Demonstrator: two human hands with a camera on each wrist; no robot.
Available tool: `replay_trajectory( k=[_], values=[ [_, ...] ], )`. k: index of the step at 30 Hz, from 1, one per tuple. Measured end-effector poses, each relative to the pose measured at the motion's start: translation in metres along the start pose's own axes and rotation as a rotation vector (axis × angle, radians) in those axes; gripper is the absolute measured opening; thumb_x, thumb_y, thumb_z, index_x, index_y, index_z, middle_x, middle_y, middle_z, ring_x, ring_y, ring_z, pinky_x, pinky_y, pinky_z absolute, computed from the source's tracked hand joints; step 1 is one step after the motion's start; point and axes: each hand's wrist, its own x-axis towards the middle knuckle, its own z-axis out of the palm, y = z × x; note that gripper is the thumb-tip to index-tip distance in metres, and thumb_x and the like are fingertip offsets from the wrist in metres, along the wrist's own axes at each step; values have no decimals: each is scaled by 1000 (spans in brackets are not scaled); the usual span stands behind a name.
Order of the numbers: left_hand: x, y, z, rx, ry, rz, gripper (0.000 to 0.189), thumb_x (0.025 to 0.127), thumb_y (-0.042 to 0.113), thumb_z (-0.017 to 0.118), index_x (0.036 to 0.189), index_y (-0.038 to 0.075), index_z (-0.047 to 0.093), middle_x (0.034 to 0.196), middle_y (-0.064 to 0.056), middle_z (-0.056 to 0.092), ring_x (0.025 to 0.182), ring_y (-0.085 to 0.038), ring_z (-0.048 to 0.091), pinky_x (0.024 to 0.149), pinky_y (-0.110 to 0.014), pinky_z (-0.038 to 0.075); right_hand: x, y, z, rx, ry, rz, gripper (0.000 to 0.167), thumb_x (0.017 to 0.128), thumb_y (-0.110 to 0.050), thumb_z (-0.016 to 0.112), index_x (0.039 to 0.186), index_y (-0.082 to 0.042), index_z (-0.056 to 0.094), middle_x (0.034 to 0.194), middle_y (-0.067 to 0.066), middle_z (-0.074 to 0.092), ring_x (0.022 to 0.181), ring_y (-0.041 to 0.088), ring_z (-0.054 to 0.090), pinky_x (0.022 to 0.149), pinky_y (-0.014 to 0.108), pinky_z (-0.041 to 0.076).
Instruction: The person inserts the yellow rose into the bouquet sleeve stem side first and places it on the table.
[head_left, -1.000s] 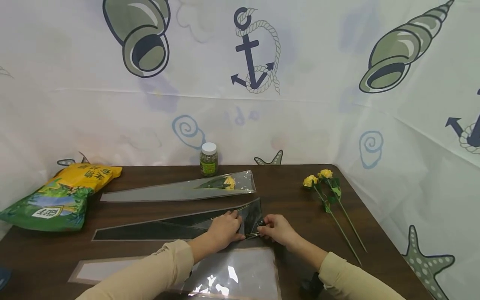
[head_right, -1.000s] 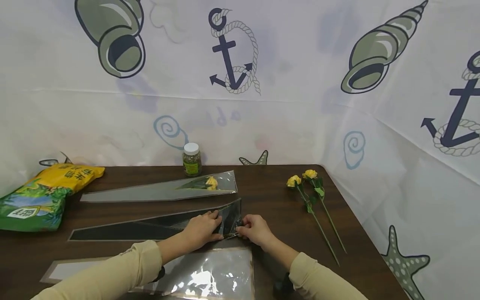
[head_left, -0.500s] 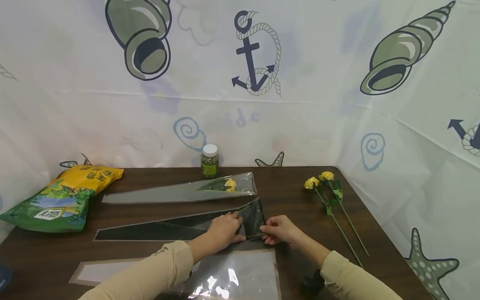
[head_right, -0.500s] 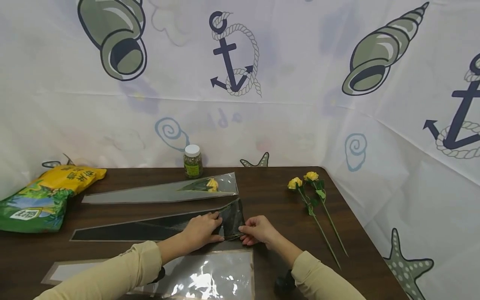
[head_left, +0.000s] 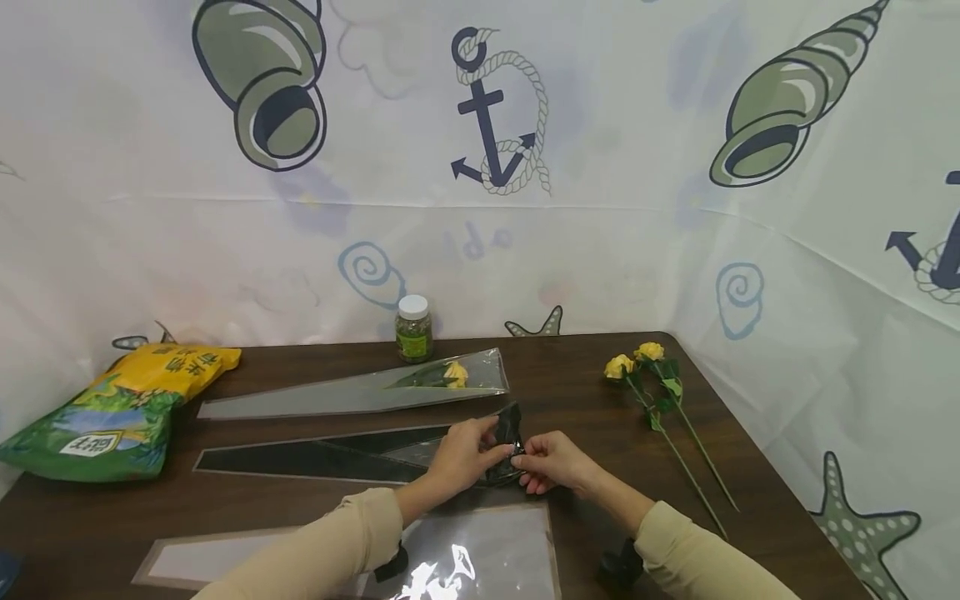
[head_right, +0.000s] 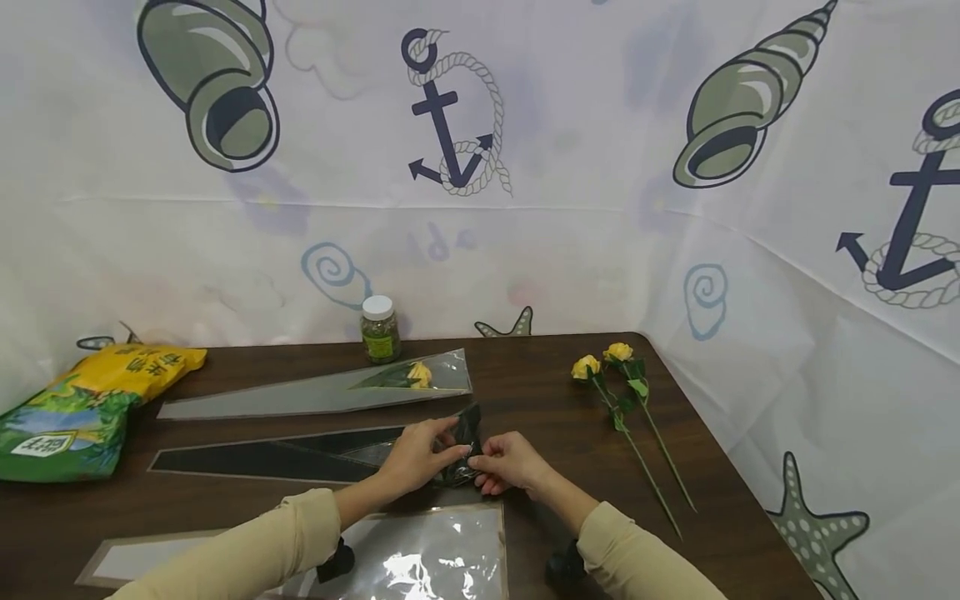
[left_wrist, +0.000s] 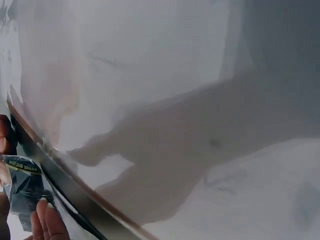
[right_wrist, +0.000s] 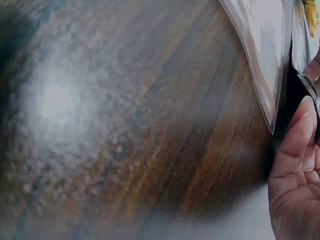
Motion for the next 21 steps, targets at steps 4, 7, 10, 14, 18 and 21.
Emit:
replay_trajectory(
  k=[4,7,10,14,18,21],
  values=[
    [2,2,6,11,27,11,44,83,21,71,118,-5,62,73,0,64,60,-5,51,55,-21,42,0,1,-1,0,-2,-16,21,91,-11,61,73,-4,54,64,6,67,49,7,59,48,19,49],
    [2,3,8,5,52,42,36,83,13,71,114,-5,65,67,2,62,55,-1,43,51,-19,38,0,1,-2,6,5,-16,22,92,-12,61,74,-2,55,63,6,66,49,7,59,47,19,49],
    [2,3,9,-1,74,62,32,82,8,70,112,-4,67,62,2,60,52,0,39,49,-18,35,1,1,-1,21,13,7,24,94,-16,58,74,-2,57,62,4,65,49,7,59,48,20,49],
    [0,3,10,4,95,65,32,82,8,70,112,-2,67,62,3,58,54,0,39,50,-18,35,1,0,-1,41,31,59,30,96,-23,54,75,-2,58,60,3,63,48,6,59,47,20,49],
    [0,4,8,3,127,75,32,82,9,71,112,0,68,64,3,58,57,-1,42,52,-19,36,3,-2,-1,50,60,96,27,96,-19,53,76,-2,57,59,2,62,47,6,58,46,19,49],
    [-1,6,5,-29,142,73,33,82,9,70,113,1,68,61,4,60,56,0,45,52,-18,37,4,-3,-2,71,79,119,21,95,-11,52,77,-2,55,59,2,61,47,6,58,46,19,48]
  ],
)
